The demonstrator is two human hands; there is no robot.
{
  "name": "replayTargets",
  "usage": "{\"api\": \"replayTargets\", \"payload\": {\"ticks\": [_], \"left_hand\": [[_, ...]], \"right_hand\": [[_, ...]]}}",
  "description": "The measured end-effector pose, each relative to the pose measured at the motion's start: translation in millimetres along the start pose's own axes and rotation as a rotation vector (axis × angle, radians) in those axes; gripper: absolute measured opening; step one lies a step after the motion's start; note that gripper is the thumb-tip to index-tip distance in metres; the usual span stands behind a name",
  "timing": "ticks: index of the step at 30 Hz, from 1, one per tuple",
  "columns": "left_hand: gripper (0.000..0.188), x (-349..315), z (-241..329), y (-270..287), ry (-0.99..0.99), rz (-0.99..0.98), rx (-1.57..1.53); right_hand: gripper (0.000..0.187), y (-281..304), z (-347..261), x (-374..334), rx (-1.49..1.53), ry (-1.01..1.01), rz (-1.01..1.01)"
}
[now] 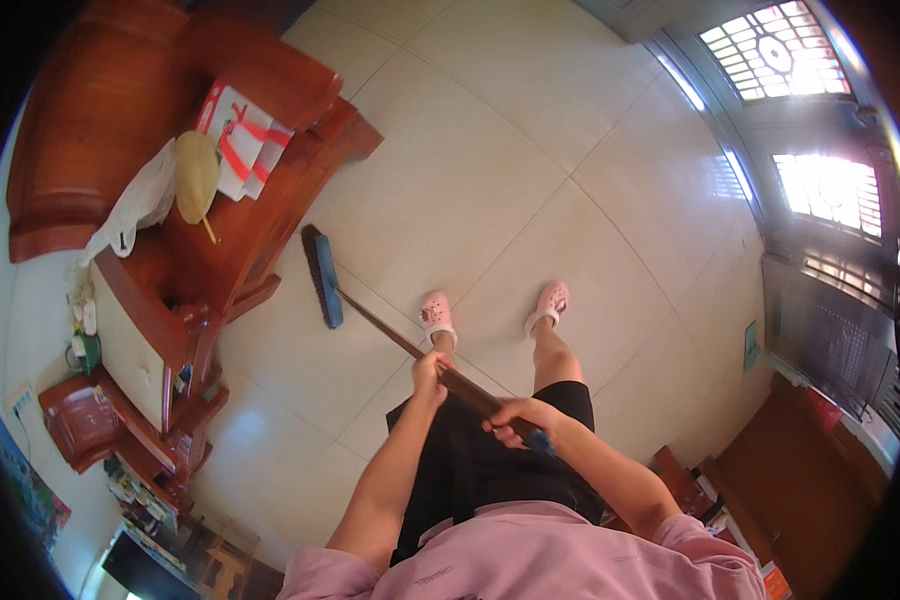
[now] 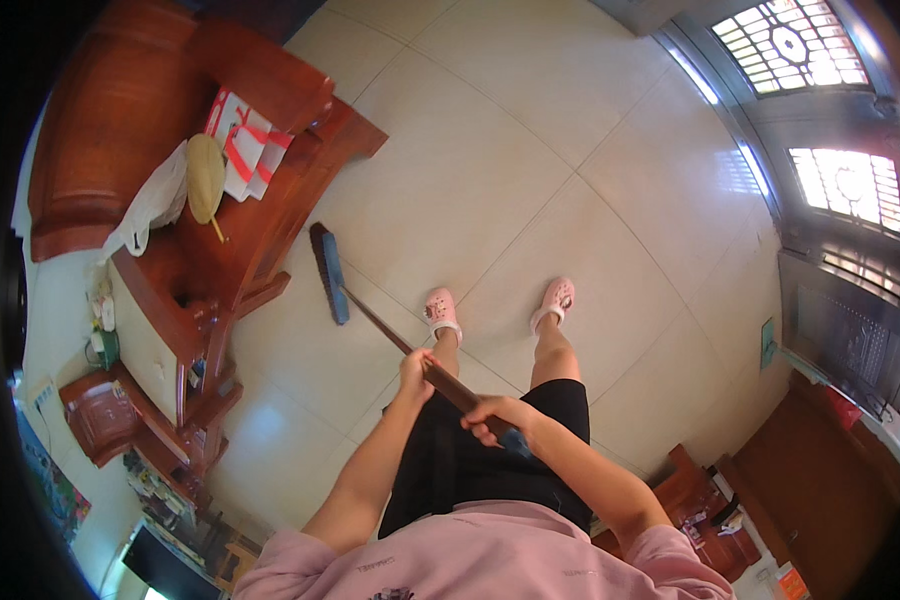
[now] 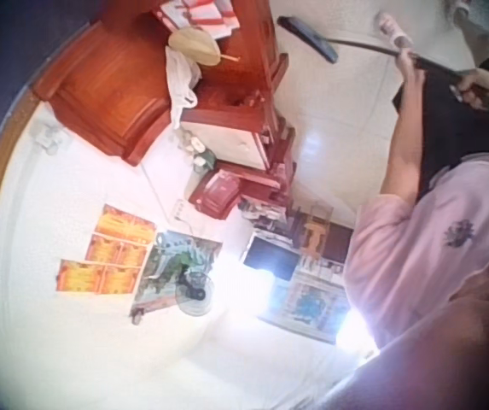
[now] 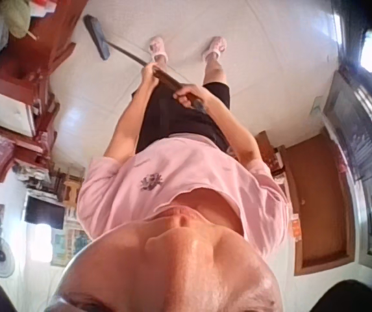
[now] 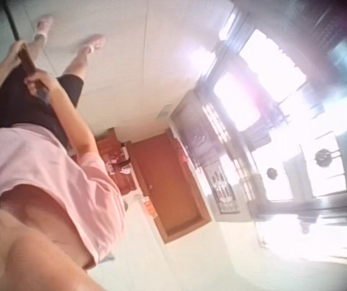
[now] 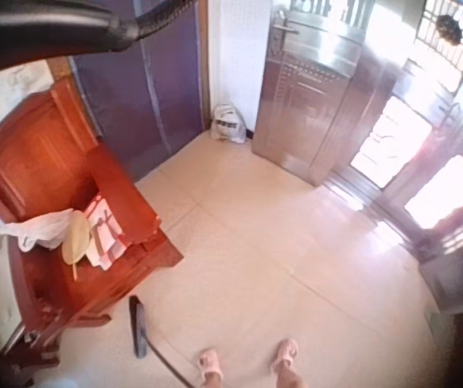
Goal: The person sweeps the tiled floor with a broom, moving around furniture and gathering debris near the door. They then switch to a mop to clean the floor, moving a wooden chair to access the area underneath the dining table.
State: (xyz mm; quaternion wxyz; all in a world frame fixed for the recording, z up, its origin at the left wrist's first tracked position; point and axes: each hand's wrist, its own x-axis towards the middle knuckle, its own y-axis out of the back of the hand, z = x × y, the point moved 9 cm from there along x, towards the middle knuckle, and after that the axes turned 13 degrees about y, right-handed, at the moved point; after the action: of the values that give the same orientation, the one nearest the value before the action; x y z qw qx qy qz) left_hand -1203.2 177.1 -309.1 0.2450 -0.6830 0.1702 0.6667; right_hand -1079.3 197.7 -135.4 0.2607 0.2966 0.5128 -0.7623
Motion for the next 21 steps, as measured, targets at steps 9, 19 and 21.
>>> {"api": "replayTargets", "payload": {"ticks": [9, 19, 21], "left_hand": [[0.01, 30, -95, -199, 0.148, -0.041, 0.219], [0.01, -55, -355, -440, 0.5, -0.377, 0.676], [0.011, -70, -374, -473, 0.575, -0.48, 0.698]], "right_hand": [[0.033, 111, -122, -141, 0.095, 0.185, 0.094], [0.049, 183, -131, -402, 0.578, 0.698, 0.301], [0.048, 180, -141, -422, 0.451, 0.765, 0.499]]}}
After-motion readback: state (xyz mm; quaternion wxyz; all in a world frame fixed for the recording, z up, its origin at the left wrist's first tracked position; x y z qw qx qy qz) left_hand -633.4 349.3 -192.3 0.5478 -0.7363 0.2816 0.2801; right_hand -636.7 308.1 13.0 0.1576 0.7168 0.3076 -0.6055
